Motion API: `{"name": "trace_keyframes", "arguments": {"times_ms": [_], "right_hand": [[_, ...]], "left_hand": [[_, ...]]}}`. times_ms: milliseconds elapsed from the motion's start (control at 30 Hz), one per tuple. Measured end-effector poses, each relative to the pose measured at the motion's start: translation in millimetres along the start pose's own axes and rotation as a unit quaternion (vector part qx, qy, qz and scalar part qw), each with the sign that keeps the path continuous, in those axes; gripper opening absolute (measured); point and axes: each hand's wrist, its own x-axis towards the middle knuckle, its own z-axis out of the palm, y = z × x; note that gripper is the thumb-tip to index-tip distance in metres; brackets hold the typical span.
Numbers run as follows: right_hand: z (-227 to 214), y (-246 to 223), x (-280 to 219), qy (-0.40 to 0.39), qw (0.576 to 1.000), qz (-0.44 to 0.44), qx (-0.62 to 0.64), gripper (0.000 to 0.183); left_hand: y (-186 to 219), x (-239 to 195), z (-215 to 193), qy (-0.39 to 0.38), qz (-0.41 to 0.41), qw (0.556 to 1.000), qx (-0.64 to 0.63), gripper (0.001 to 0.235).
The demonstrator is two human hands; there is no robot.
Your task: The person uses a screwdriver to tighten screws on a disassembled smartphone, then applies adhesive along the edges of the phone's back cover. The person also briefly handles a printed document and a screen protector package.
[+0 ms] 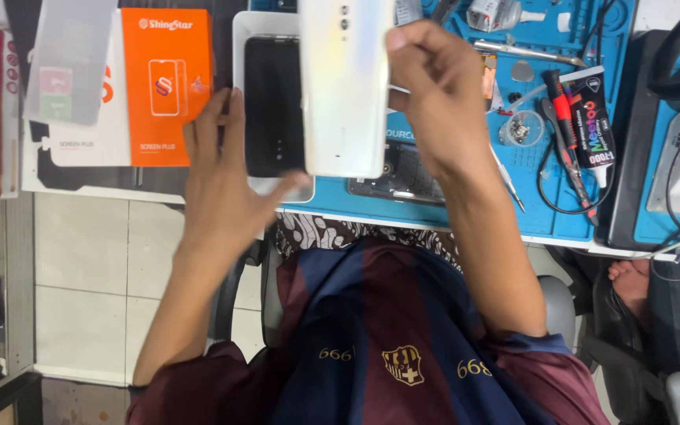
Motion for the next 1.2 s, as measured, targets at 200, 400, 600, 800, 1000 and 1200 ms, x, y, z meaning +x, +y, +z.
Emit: {"name": "trace_keyframes", "arguments": {"times_ms": [200, 400, 600, 800, 1000, 1200], "right_hand": [[-62.9, -14.5, -25.6, 0.118, 0.985, -0.100, -0.081, 0.017], [-90.4, -43.3, -48.4, 0.092, 0.987, -0.104, -0.086, 0.021], [-71.0, -63.6, -69.4, 0.049, 0.997, -0.045, -0.042, 0.033], [-71.9, -51.1, -77.5, 0.085, 0.991, -0.061, -0.079, 0.020], [-70.9, -44.2, -75.5, 0.152, 0.970, -0.073, -0.174, 0.016], [-49.3, -59.8, -77.3, 0.050, 0.842, -0.241, -0.480, 0.010]], "left_hand": [[18.6, -8.4, 18.7, 0.015, -0.011, 1.000, 0.002, 0.119], [6.9, -8.7, -0.3, 0.083, -0.025, 0.993, -0.075, 0.108], [-35.6, 10.3, -63.0, 0.116, 0.020, 0.993, 0.028, 0.099], [-65.5, 1.6, -84.2, 0.092, 0.013, 0.993, 0.076, 0.097], [-76.6, -9.2, -51.4, 0.079, -0.063, 0.995, 0.028, 0.097], [-58.2, -7.5, -48.3, 0.097, -0.015, 0.986, 0.136, 0.110]]}}
